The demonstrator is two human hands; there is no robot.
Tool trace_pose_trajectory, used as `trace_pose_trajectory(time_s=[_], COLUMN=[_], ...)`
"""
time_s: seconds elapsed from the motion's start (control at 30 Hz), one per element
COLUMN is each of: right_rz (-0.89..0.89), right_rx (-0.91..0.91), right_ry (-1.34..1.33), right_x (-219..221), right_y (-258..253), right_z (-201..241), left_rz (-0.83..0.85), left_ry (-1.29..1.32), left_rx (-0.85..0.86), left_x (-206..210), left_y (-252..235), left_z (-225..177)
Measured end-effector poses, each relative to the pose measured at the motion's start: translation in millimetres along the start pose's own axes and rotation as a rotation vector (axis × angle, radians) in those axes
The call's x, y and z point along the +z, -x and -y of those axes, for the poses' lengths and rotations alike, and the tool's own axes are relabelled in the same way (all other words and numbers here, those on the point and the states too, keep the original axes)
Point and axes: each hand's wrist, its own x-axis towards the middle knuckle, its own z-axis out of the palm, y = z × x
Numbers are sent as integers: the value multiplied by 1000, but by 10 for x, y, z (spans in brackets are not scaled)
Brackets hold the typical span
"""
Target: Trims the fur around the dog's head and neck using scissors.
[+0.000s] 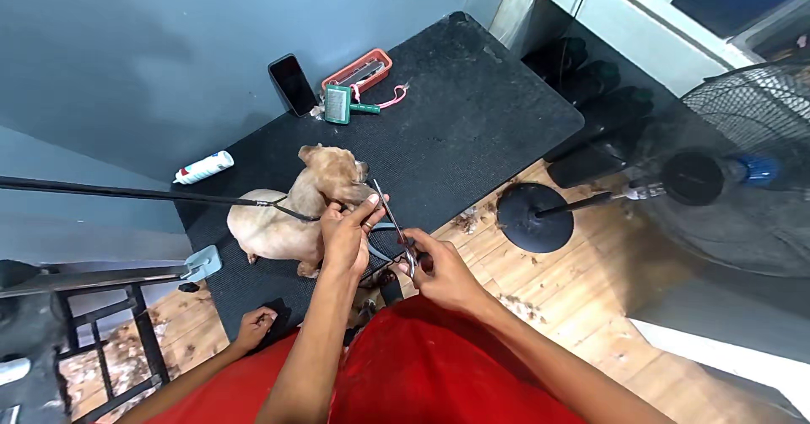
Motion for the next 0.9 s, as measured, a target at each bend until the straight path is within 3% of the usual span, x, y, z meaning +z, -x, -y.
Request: trace_pose_trajectory(time_s=[0.37,0.43,0.57,0.63,0.7,0.8,0.9], right_rz=[93,88,-82,-100,-79,-44,-14], right_rx=[14,25,84,43,26,3,27], right_ry=[-15,-157,-438,-571,-659,-750,-749], right_x=[-150,-162,-177,-180,-150,-66,58], right_y=[-18,-57,-183,-247,-315,-417,-508], right_z=[-33,-98,-279,-366,-431,-452,-362], left_rz=[14,46,65,140,383,690,800], left_ry=[-56,-291,-1431,-1574,-1563,-1797,-2082], left_rx=[5,58,375,644,832,818,713], left_x=[-47,-146,-480,-616,-640,-393,-81], left_y=[-32,-79,-54,-49,-116,-223,-315], left_z=[11,-1,-408,-603,-757,-911,-948])
